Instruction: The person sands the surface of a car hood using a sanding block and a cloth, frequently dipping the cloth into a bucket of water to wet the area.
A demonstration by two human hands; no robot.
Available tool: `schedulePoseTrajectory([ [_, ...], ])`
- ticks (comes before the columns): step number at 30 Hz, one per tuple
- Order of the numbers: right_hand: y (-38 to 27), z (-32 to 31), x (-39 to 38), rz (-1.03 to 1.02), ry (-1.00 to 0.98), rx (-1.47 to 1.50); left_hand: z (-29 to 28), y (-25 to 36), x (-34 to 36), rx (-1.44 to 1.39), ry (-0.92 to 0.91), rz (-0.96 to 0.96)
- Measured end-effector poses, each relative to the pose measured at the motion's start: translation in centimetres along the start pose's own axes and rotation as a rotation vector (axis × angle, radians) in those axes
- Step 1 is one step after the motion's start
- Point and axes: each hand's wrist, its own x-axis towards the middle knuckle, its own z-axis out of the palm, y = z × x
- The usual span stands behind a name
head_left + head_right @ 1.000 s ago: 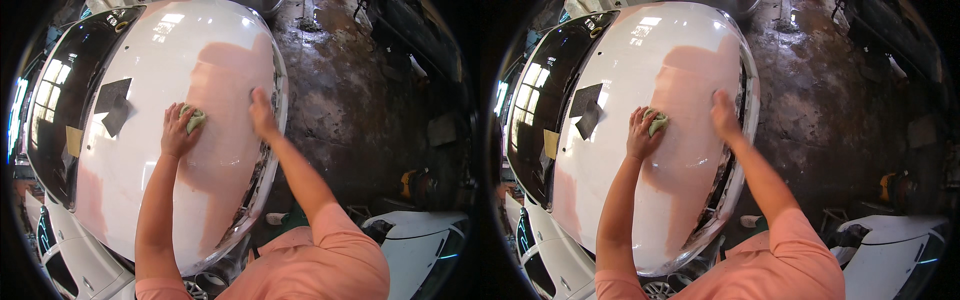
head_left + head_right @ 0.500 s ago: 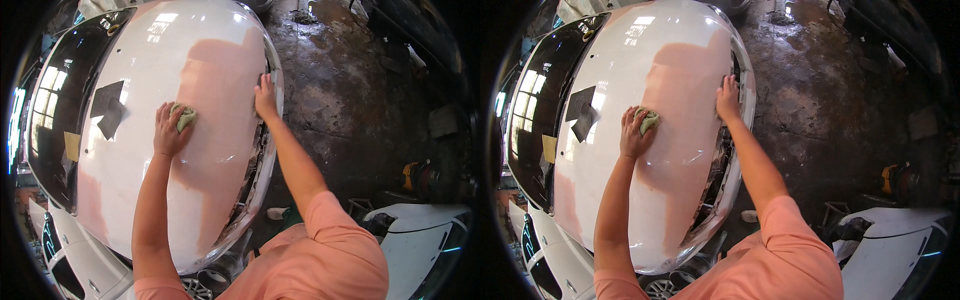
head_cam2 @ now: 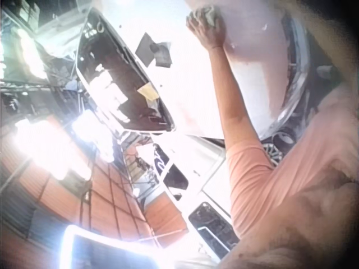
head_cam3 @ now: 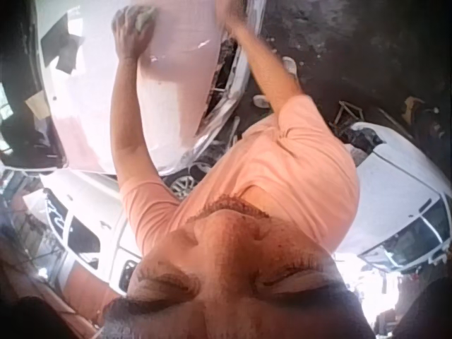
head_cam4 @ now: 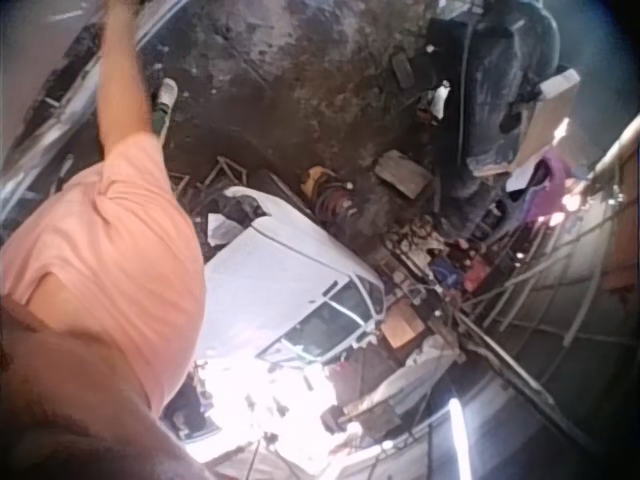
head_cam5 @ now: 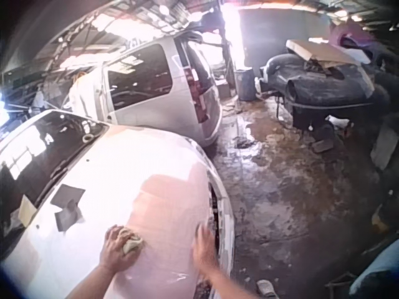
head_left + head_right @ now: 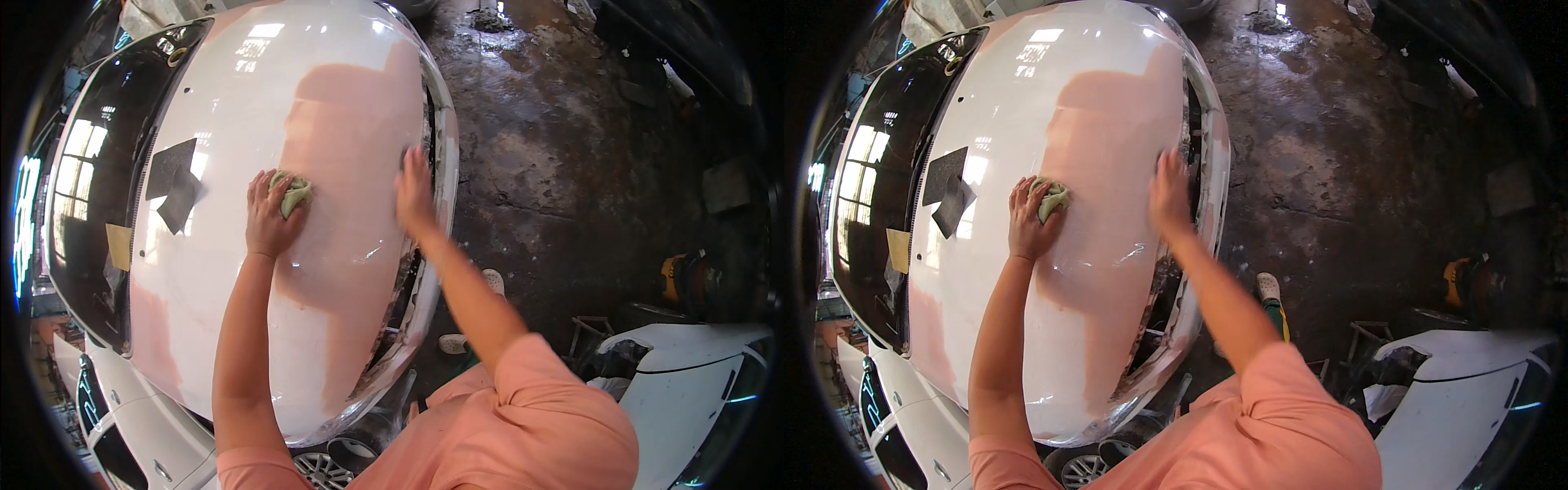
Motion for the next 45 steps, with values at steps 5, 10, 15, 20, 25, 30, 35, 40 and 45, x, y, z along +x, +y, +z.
schedulePoseTrajectory([
  [5,-5.8,-2.4,-13.4,-0.141,-0.232,0.085,-0.6,-0.3,-1.0,0.028,-0.013,-0.029],
  [10,4.1,-2.6,9.1,0.139,-0.012,0.039,0.3,0.5,1.4,-0.018,0.010,0.020],
  [15,-3.4,-0.5,-6.3,0.003,-0.055,0.049,0.1,-0.6,-0.7,0.009,-0.015,-0.020],
  [20,-4.8,-1.5,-11.4,-0.085,-0.104,0.111,-0.5,0.0,-0.9,0.020,-0.027,-0.048],
  [25,3.6,-2.7,6.8,0.151,0.016,0.055,0.6,1.2,1.7,-0.020,0.012,0.039],
  [30,-5.2,-0.9,-11.6,-0.004,-0.076,0.153,-0.5,0.0,-0.8,0.021,-0.019,-0.026],
  [35,-2.1,-0.6,-4.6,0.036,-0.060,0.140,-0.8,-0.1,-0.9,0.020,-0.027,-0.039],
  [40,4.0,-2.3,7.1,0.106,0.022,0.035,0.7,1.0,1.8,-0.041,0.014,0.036],
  [45,-5.8,-1.5,-12.8,-0.054,-0.151,0.120,-0.4,-0.5,-1.2,-0.011,-0.014,-0.041],
])
